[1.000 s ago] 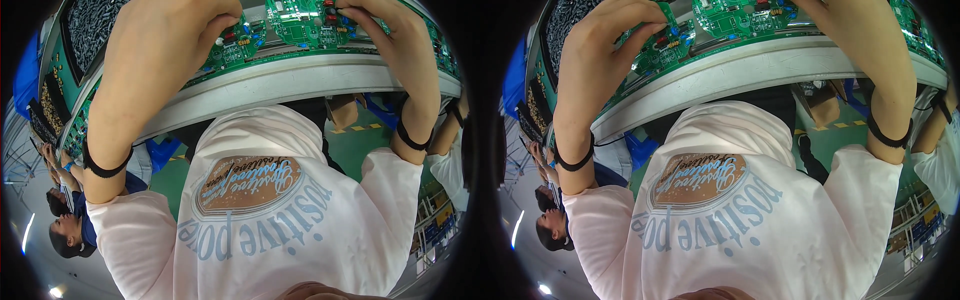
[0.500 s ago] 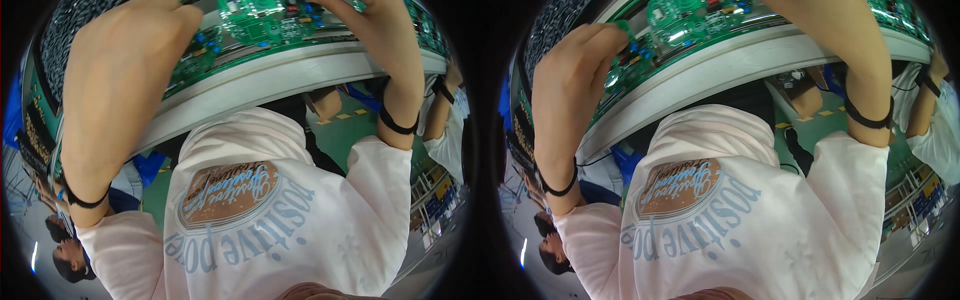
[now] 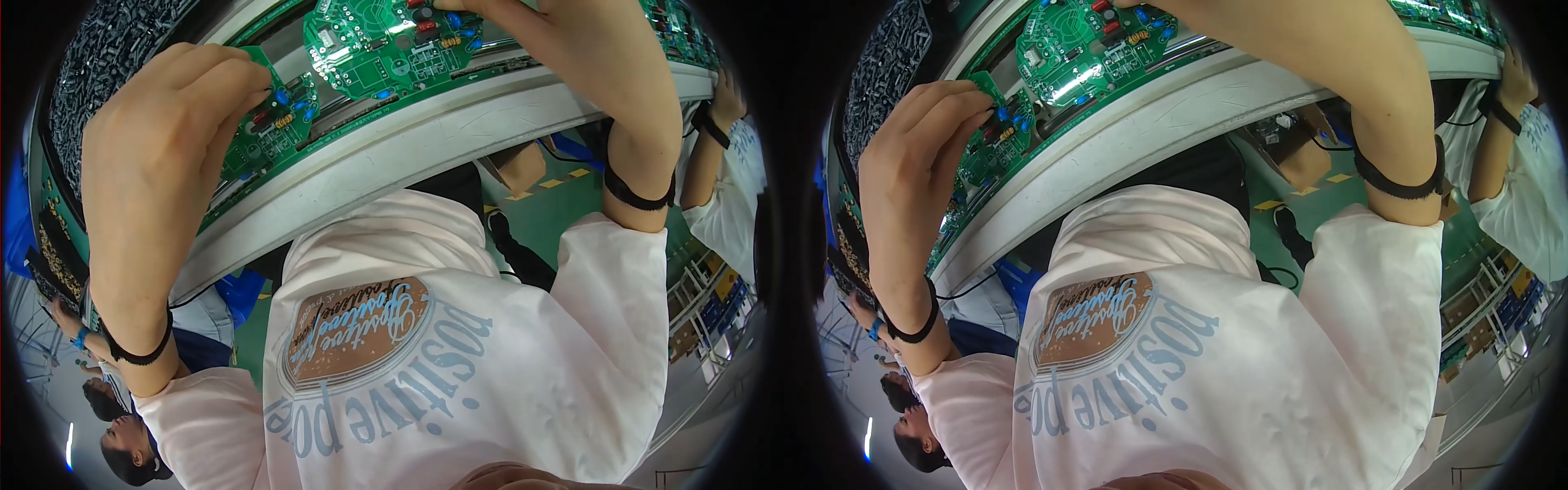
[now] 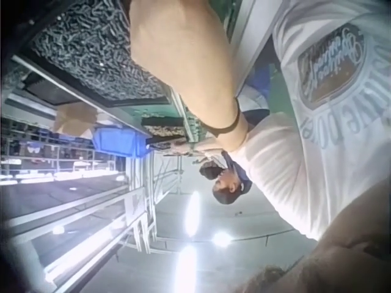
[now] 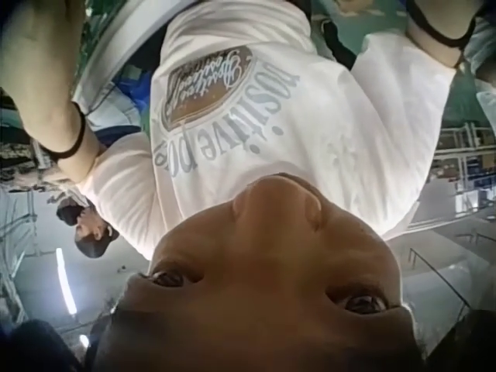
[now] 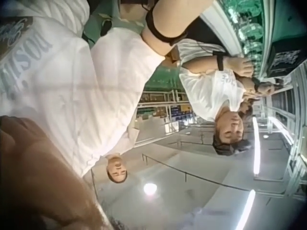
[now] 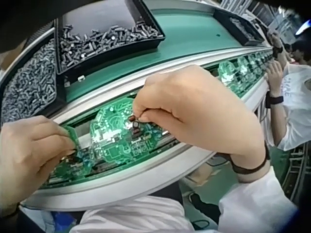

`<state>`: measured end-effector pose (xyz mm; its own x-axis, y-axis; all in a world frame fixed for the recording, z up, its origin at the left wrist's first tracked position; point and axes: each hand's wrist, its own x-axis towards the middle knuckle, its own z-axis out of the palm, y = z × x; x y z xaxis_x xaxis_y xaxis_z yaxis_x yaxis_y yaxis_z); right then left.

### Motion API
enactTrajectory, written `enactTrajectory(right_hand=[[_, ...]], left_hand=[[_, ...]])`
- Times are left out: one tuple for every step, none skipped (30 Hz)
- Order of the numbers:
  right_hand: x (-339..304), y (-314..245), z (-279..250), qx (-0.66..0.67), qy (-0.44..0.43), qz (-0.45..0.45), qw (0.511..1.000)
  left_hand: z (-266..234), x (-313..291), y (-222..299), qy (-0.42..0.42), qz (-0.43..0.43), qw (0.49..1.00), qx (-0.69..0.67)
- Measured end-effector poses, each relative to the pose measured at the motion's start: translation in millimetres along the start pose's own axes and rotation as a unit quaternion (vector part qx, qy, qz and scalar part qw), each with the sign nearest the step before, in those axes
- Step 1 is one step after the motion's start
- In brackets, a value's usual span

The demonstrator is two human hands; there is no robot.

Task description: Manually inserting small electronic components into circuit boards on an assembly line.

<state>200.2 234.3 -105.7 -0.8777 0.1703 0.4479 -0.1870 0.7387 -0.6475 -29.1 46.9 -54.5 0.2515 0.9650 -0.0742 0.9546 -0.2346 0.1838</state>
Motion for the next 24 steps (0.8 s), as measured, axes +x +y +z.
enactTrajectory(right_hand=[[-4, 5, 2, 0.061, 0.054, -0.031, 0.996], [-4, 4, 3, 0.062, 0.054, -0.032, 0.996], [-4, 2, 4, 0.048, 0.057, -0.033, 0.997], [-4, 1, 5, 0.032, 0.060, -0.034, 0.997], [-4, 0, 5, 0.017, 0.062, -0.034, 0.997], [-5, 0, 4, 0.016, 0.062, -0.033, 0.997], [-4, 0, 4, 0.028, 0.057, -0.032, 0.997], [-1, -1, 4, 0.040, 0.052, -0.031, 0.997], [2, -3, 3, 0.052, 0.046, -0.030, 0.997], [3, -7, -1, 0.052, 0.045, -0.030, 0.997], [5, -17, -9, -0.021, -0.009, 0.011, 1.000], [10, -30, -15, -0.094, -0.064, 0.055, 0.992], [12, -36, -18, -0.166, -0.118, 0.097, 0.974], [12, -36, -17, -0.166, -0.118, 0.097, 0.974], [13, -36, -16, -0.185, -0.119, 0.085, 0.972], [14, -36, -13, -0.204, -0.120, 0.071, 0.969], [12, -34, -13, -0.230, -0.121, 0.065, 0.964], [7, -27, -10, -0.233, -0.122, 0.071, 0.962], [1, -13, -1, -0.138, -0.052, 0.030, 0.989], [-3, -1, 10, -0.040, 0.019, -0.011, 0.999], [-6, 7, 16, 0.060, 0.090, -0.052, 0.993], [-4, 2, 13, 0.061, 0.096, -0.051, 0.992], [-1, -7, 7, 0.014, 0.066, -0.023, 0.997], [2, -16, 3, -0.028, 0.039, 0.003, 0.999]], left_hand=[[-1, 2, 1, -0.007, 0.002, 1.000, 0.006], [-1, 2, 2, -0.016, 0.001, 1.000, 0.013], [-1, 2, 2, -0.017, 0.001, 1.000, 0.013], [-1, 2, 3, -0.017, 0.003, 1.000, 0.020], [-1, 2, 3, -0.017, 0.006, 0.999, 0.027], [0, 3, 3, -0.016, 0.010, 0.999, 0.034], [-1, 3, 4, -0.016, 0.009, 0.999, 0.034], [-3, 3, 6, -0.018, 0.010, 0.999, 0.036], [-4, 4, 7, -0.021, 0.011, 0.999, 0.039], [-6, 4, 8, -0.023, 0.012, 0.999, 0.041], [-7, 4, 10, -0.022, 0.011, 0.999, 0.041], [-6, 4, 11, -0.022, 0.012, 0.999, 0.048], [-6, 4, 12, -0.022, 0.011, 0.998, 0.056], [-6, 4, 12, -0.022, 0.011, 0.998, 0.063], [-6, 2, 12, -0.023, 0.010, 0.998, 0.063], [-7, 1, 12, -0.025, 0.009, 0.997, 0.066], [-3, 4, 10, -0.023, 0.016, 0.997, 0.065], [0, 6, 8, -0.021, 0.023, 0.997, 0.065], [-1, 4, 8, -0.027, 0.017, 0.997, 0.070], [-1, 3, 8, -0.021, 0.012, 0.998, 0.054], [0, 1, 6, -0.015, 0.006, 0.999, 0.038], [-1, 2, 2, -0.008, 0.008, 1.000, 0.021], [-2, 4, -1, -0.013, 0.011, 1.000, 0.024], [-3, 6, 0, 0.002, 0.011, 1.000, -0.019]])
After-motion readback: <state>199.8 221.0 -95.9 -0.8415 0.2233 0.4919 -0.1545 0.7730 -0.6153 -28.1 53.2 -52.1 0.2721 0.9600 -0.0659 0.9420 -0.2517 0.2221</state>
